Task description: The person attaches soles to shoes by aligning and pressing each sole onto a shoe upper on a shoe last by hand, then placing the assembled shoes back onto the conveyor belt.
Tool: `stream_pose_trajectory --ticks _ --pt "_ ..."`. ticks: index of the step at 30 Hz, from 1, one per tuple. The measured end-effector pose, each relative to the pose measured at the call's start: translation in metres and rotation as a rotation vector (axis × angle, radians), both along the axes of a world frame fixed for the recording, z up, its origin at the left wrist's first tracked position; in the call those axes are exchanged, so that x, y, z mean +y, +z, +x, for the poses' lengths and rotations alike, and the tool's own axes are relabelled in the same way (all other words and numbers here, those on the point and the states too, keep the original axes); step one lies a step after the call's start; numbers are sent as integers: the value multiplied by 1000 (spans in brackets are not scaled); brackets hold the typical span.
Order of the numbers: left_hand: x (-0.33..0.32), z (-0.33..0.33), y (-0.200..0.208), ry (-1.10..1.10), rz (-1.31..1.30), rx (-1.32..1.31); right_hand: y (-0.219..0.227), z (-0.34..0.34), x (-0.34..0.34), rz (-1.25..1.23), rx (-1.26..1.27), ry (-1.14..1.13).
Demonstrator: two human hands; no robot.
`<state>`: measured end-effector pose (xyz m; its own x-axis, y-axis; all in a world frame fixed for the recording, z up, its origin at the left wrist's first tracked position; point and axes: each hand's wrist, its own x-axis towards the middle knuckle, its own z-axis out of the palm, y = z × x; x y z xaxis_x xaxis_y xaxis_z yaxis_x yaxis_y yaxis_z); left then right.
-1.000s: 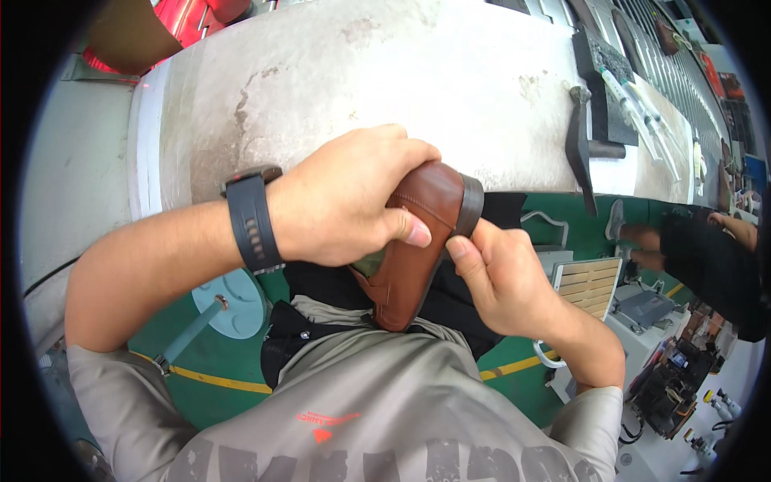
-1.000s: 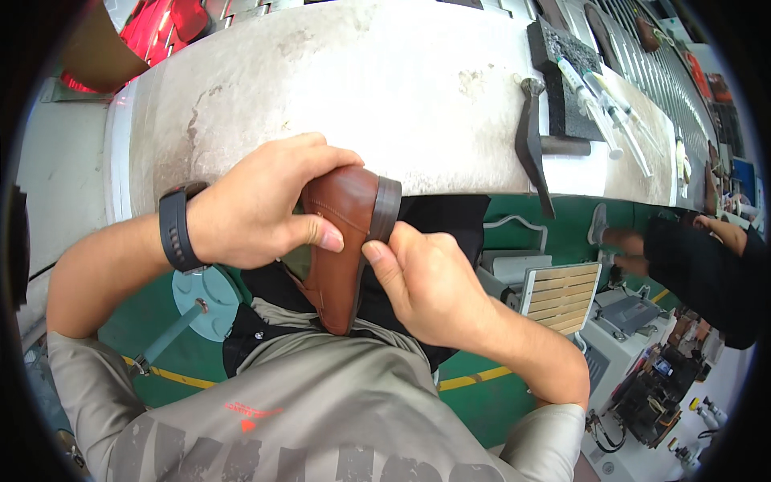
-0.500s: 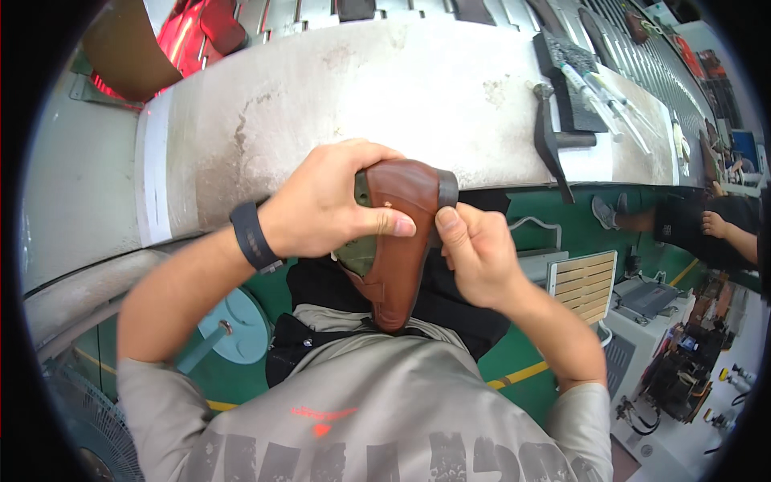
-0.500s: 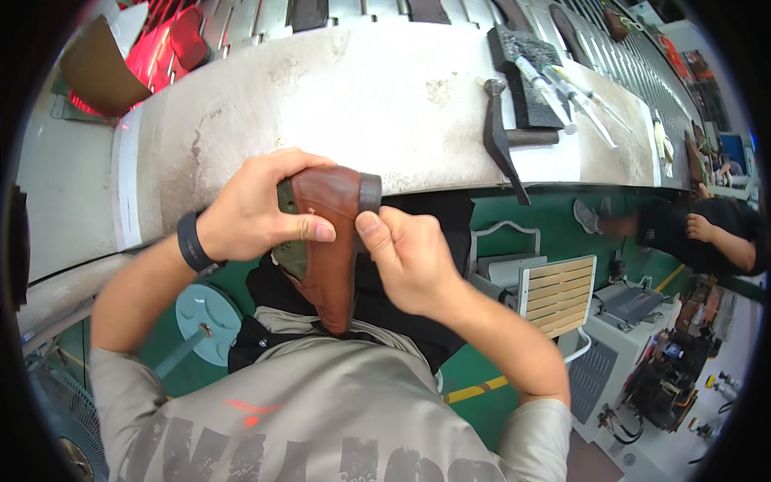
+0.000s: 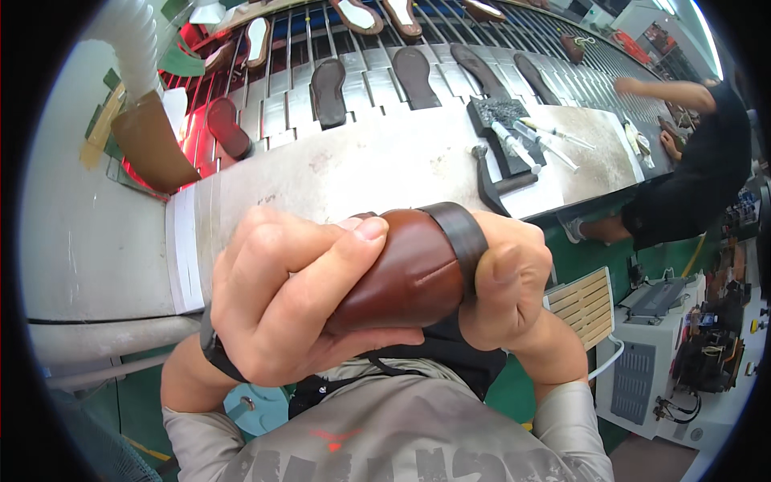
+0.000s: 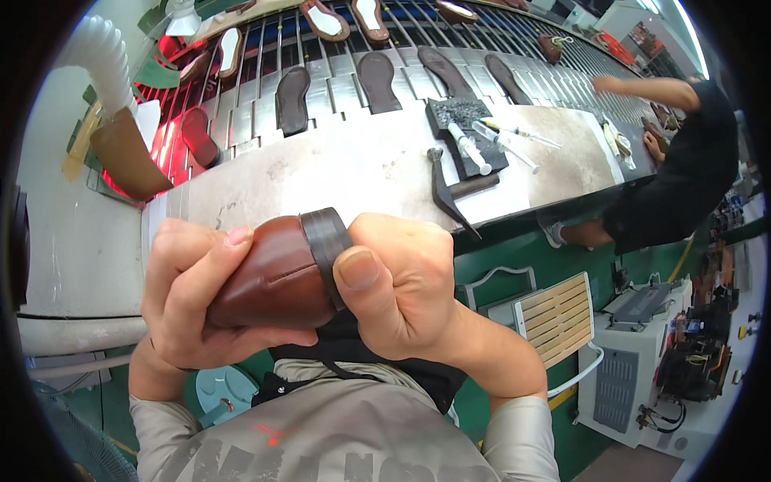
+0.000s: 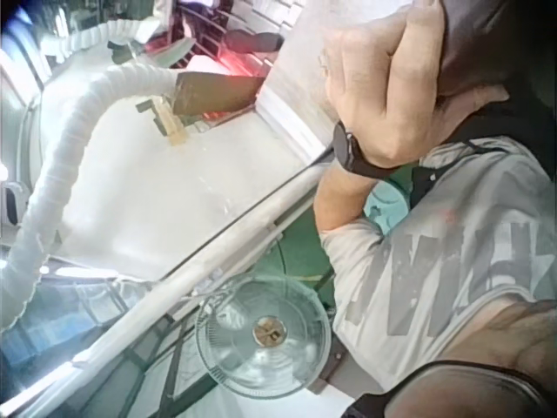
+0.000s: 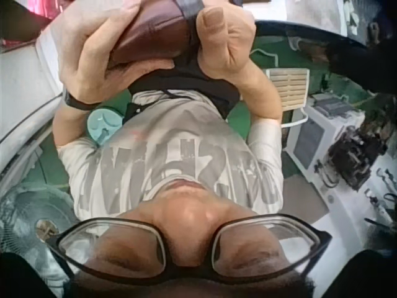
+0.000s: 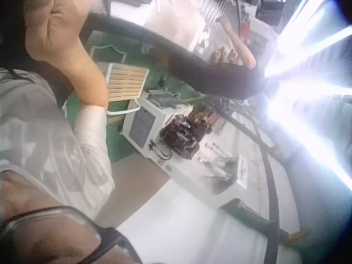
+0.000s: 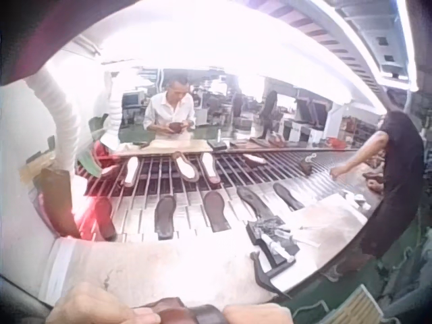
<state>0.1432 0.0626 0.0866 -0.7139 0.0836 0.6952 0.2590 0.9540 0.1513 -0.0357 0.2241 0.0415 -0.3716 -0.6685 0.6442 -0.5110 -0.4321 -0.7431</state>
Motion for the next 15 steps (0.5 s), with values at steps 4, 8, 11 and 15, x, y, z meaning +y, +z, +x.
stream_pose_trajectory --ticks 4,8,11,15 --pt "5 -8 -8 -56 125 -9 25 -3 10 194 -170 59" --pt "15 -8 -11 -116 76 -23 31 -16 22 292 237 -12" --pt "5 -18 -10 -149 18 -24 18 -19 26 212 248 9" --pt "-5 -34 -42 -277 -86 83 -20 -14 34 237 82 7"
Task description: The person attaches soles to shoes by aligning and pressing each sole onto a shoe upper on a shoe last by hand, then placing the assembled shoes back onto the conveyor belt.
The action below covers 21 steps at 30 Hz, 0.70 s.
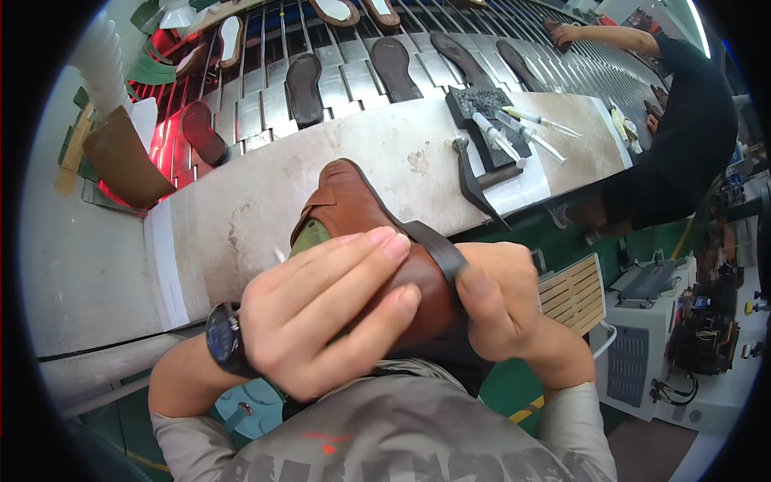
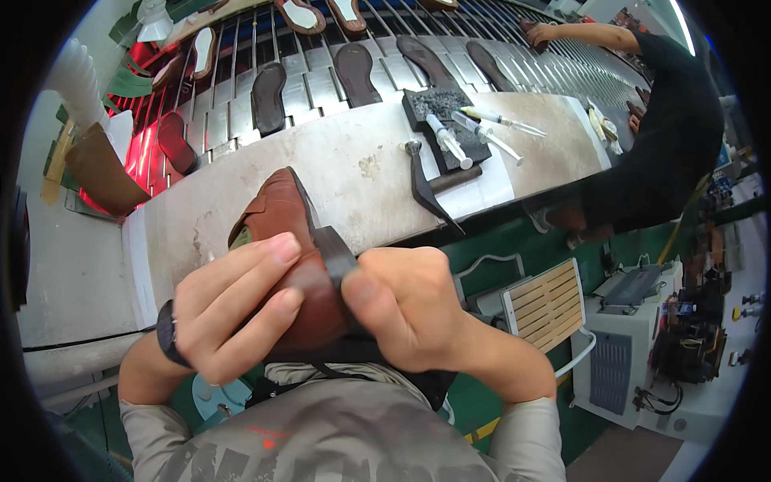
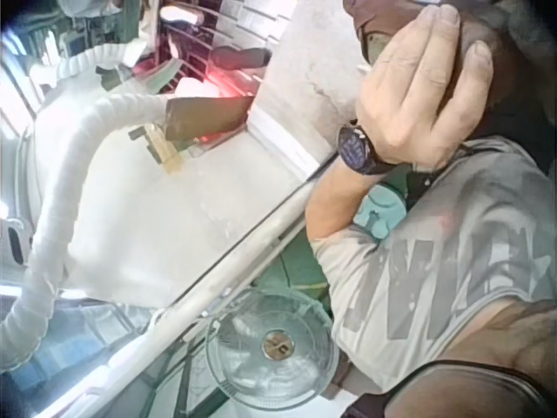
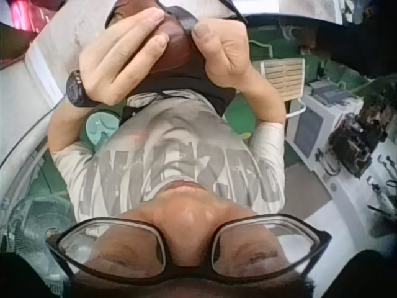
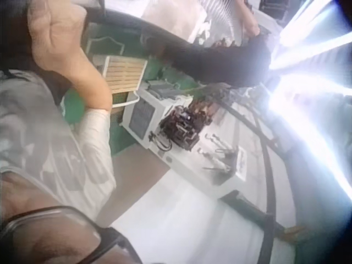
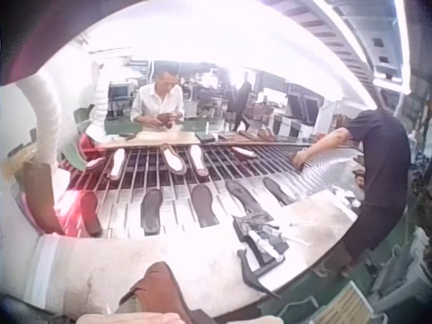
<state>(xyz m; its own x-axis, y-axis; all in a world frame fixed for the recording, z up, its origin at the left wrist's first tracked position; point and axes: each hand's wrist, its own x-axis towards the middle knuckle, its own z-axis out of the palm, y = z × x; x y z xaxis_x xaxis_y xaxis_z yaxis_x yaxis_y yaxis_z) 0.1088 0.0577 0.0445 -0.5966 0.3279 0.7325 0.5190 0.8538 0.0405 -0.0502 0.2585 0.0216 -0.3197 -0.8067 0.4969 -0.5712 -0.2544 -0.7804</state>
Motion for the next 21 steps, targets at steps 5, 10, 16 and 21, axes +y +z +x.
stream_pose_trajectory --ticks 5,10,16,21 --pt "15 0 -37 -16 72 -129 -31 5 9 221 -389 -38" --pt "18 -7 -38 -26 -19 -129 -18 -8 12 274 -22 -71" --pt "21 -5 -65 -49 -94 -137 -57 -6 18 338 -11 -37" --pt "12 0 -100 94 -147 -267 -114 -2 4 392 -273 -53"
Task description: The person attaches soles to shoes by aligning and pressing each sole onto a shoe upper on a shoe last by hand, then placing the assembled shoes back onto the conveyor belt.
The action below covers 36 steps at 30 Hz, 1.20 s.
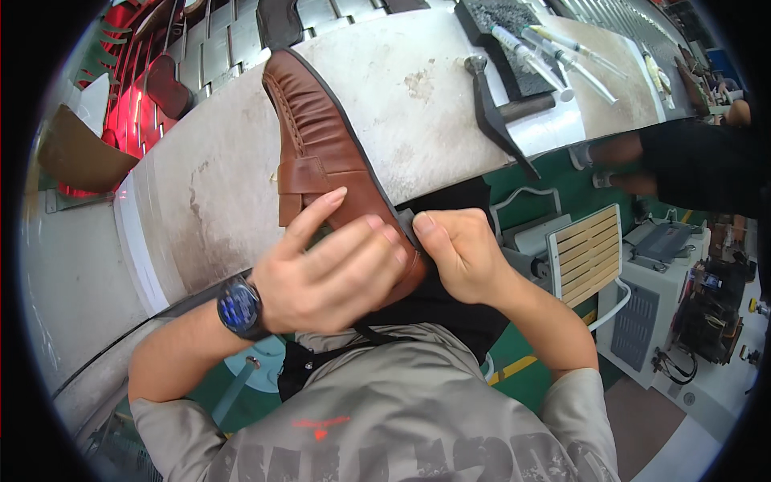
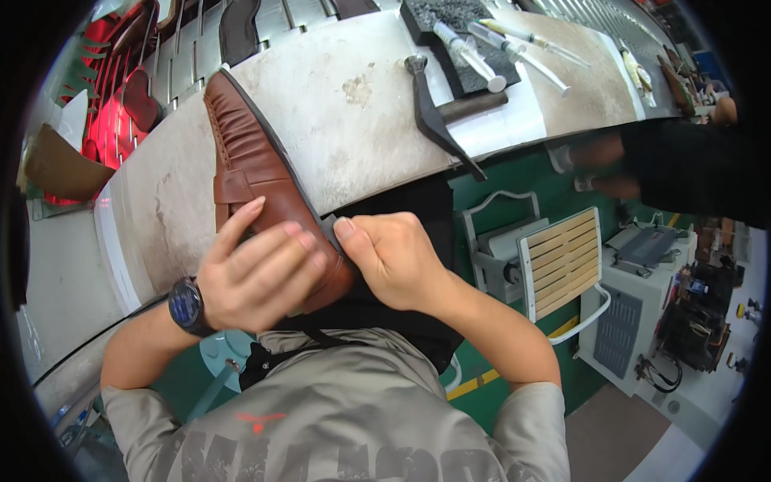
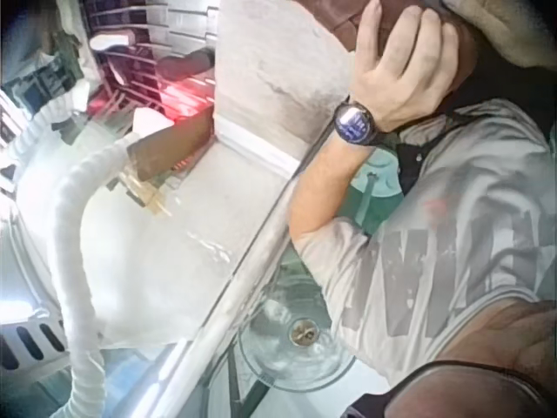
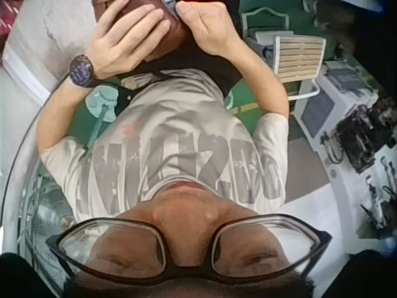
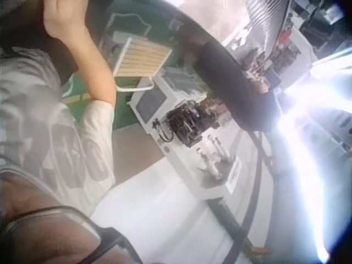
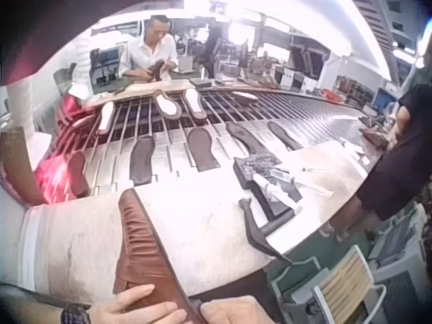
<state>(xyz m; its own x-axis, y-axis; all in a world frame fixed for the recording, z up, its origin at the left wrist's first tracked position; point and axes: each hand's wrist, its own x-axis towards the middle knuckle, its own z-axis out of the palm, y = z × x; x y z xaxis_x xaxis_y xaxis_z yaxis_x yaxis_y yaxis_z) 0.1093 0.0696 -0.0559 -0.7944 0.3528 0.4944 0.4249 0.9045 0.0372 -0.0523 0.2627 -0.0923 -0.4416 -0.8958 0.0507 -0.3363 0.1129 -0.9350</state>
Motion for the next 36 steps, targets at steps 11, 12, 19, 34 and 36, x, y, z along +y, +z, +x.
stream_pose_trajectory --ticks 11,12,19,34,36 --pt "-5 -12 -9 -43 37 30 1 -23 -8 84 159 183" --pt "-4 -13 -8 -41 49 12 3 -25 -8 91 155 190" --pt "5 -17 -9 -40 66 1 8 -30 -5 190 406 250" --pt "-7 -29 27 -51 -71 -100 5 5 22 -195 637 -10" --pt "-12 -27 30 -93 116 -138 -20 17 12 -248 566 -125"
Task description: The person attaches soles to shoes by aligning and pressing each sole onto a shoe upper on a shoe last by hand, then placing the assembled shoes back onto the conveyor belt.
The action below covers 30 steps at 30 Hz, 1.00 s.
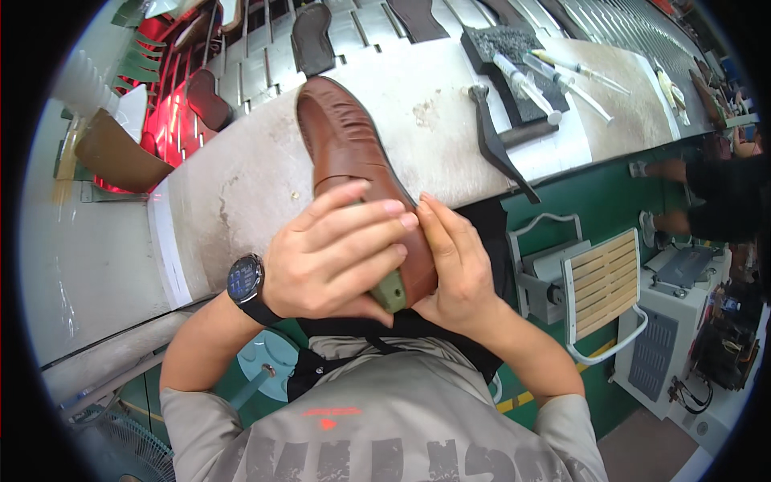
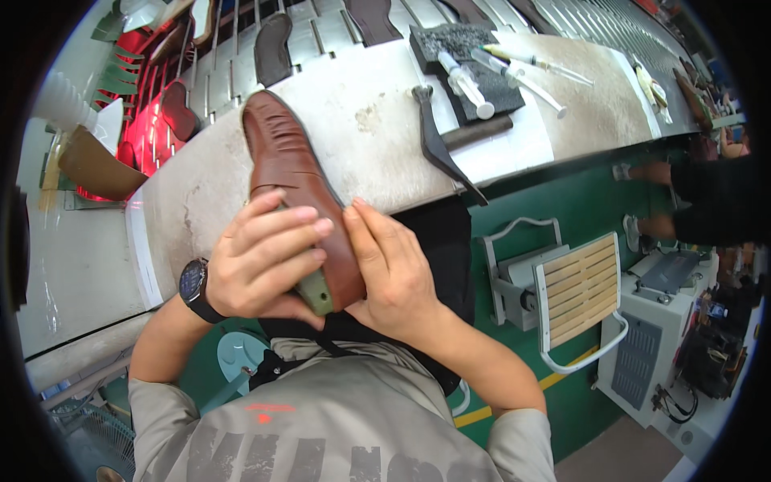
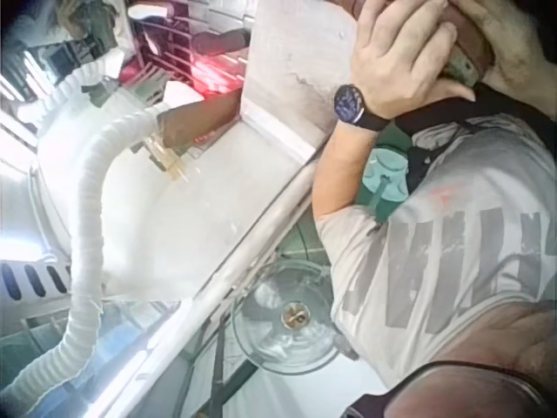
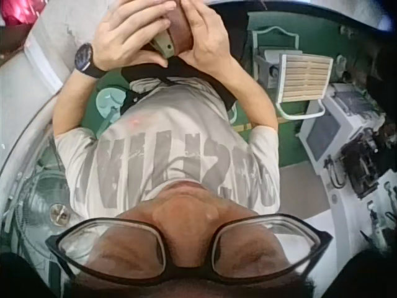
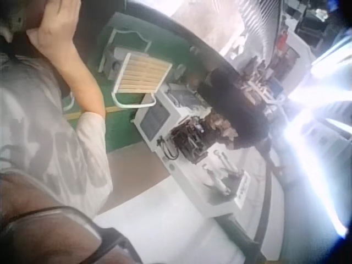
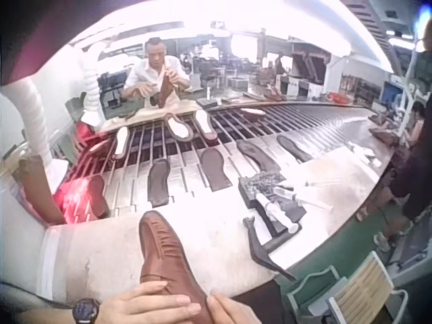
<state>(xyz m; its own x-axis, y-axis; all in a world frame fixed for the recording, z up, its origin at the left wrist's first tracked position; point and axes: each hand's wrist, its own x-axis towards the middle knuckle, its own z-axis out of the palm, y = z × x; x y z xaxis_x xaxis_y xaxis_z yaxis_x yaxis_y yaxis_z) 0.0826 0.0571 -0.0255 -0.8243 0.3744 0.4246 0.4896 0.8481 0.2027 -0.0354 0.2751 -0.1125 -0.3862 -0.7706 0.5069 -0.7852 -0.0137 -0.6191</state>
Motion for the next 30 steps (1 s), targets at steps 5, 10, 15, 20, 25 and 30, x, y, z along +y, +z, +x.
stream_pose_trajectory --ticks 5,10,15,20,25,30 --pt "-52 13 -32 628 522 152 -7 36 12 -50 -393 -94" --pt "-21 -19 -58 438 1240 -214 -59 42 27 -89 -435 -18" --pt "-19 -22 -36 273 1271 -242 -88 37 21 -83 -353 -14" --pt "-27 -24 -32 207 1131 -259 -95 29 22 -74 -299 34" --pt "-25 -29 -38 193 1198 -197 -103 30 23 -82 -260 36" --pt "-35 -35 -31 282 1232 -253 -75 23 20 -69 -152 11"
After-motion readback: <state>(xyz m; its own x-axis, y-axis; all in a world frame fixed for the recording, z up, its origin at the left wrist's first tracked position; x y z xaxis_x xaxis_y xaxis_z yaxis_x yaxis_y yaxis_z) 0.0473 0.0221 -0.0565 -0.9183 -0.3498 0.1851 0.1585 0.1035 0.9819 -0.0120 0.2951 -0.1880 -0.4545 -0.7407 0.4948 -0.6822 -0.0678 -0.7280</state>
